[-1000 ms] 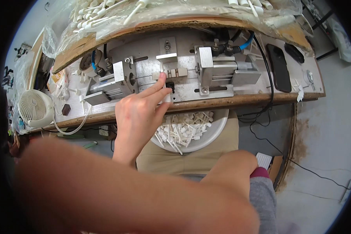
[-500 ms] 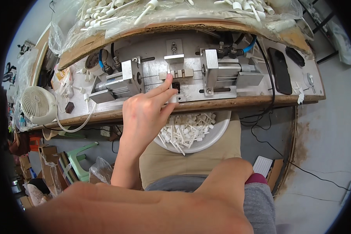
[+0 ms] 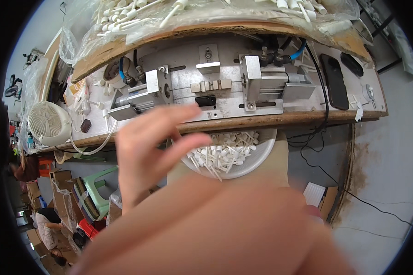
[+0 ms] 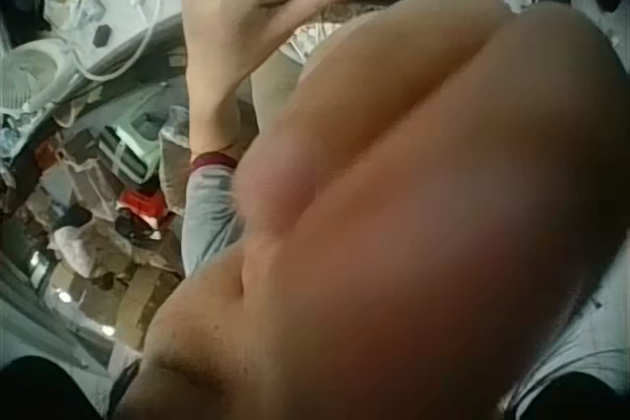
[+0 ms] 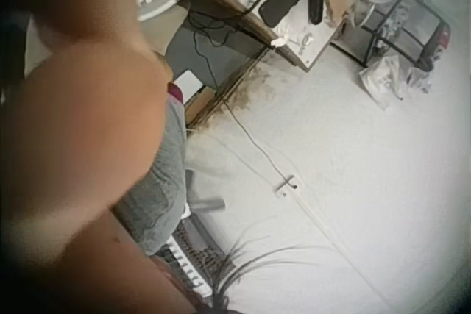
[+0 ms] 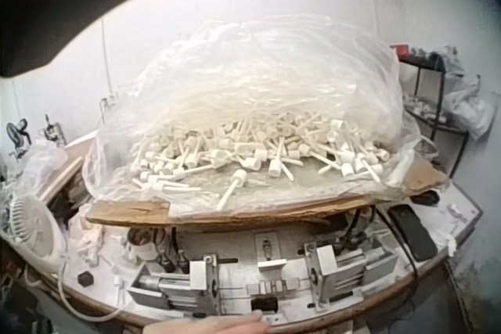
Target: Manually assemble small plastic white components using a specialized workbench fixture.
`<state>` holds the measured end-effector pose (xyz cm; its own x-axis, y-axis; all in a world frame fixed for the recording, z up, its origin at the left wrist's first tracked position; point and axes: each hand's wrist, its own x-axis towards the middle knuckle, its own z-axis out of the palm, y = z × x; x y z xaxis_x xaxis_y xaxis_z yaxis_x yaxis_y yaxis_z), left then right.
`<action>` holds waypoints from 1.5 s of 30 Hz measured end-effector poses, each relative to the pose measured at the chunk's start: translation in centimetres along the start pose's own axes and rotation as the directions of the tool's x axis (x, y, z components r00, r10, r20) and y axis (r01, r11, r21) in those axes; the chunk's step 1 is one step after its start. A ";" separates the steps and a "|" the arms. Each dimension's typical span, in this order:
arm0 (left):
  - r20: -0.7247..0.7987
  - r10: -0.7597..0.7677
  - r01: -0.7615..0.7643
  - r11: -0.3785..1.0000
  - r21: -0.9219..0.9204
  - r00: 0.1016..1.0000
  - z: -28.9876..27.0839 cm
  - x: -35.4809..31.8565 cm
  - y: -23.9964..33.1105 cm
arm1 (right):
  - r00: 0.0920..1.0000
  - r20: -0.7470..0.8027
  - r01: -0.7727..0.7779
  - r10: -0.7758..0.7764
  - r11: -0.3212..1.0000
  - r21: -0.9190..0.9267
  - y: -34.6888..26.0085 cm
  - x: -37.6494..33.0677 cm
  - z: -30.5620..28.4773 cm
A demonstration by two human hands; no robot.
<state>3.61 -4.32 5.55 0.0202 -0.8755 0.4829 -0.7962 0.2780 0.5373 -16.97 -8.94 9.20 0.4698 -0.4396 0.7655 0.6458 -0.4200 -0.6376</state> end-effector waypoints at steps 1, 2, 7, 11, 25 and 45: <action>-0.090 0.009 -0.013 0.999 -0.047 0.996 -0.5 1.3 -0.3 | 0.999 -0.049 -0.025 0.022 0.998 -0.055 0.2 0.2 -0.5; -0.226 0.056 -0.071 0.996 -0.062 0.973 -1.0 3.0 -0.9 | 0.994 -0.103 -0.055 0.044 0.993 -0.107 0.6 0.4 -1.2; -0.548 0.124 -0.082 0.992 0.101 0.827 -4.8 10.9 -4.4 | 0.975 -0.186 -0.145 0.125 0.985 -0.098 2.9 2.2 -1.3; -0.309 -0.053 0.139 0.954 0.266 0.949 -2.8 16.5 -6.0 | 0.992 -0.089 -0.089 0.092 0.996 0.032 1.5 4.5 -1.9; -0.202 0.244 -0.215 0.964 0.156 0.949 -3.4 6.7 -2.3 | 0.994 0.100 0.096 0.049 0.064 -0.993 16.9 14.8 -12.1; 0.188 -0.020 -0.044 0.943 0.331 0.982 4.1 0.5 -2.4 | 1.000 0.015 0.019 -0.013 0.413 -0.910 14.2 11.7 -9.7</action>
<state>3.06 -7.07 1.65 -0.0775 -0.9395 0.3337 -0.9515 0.1696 0.2566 -8.13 -27.78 8.28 0.4706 -0.4221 0.7749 -0.2718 -0.9048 -0.3278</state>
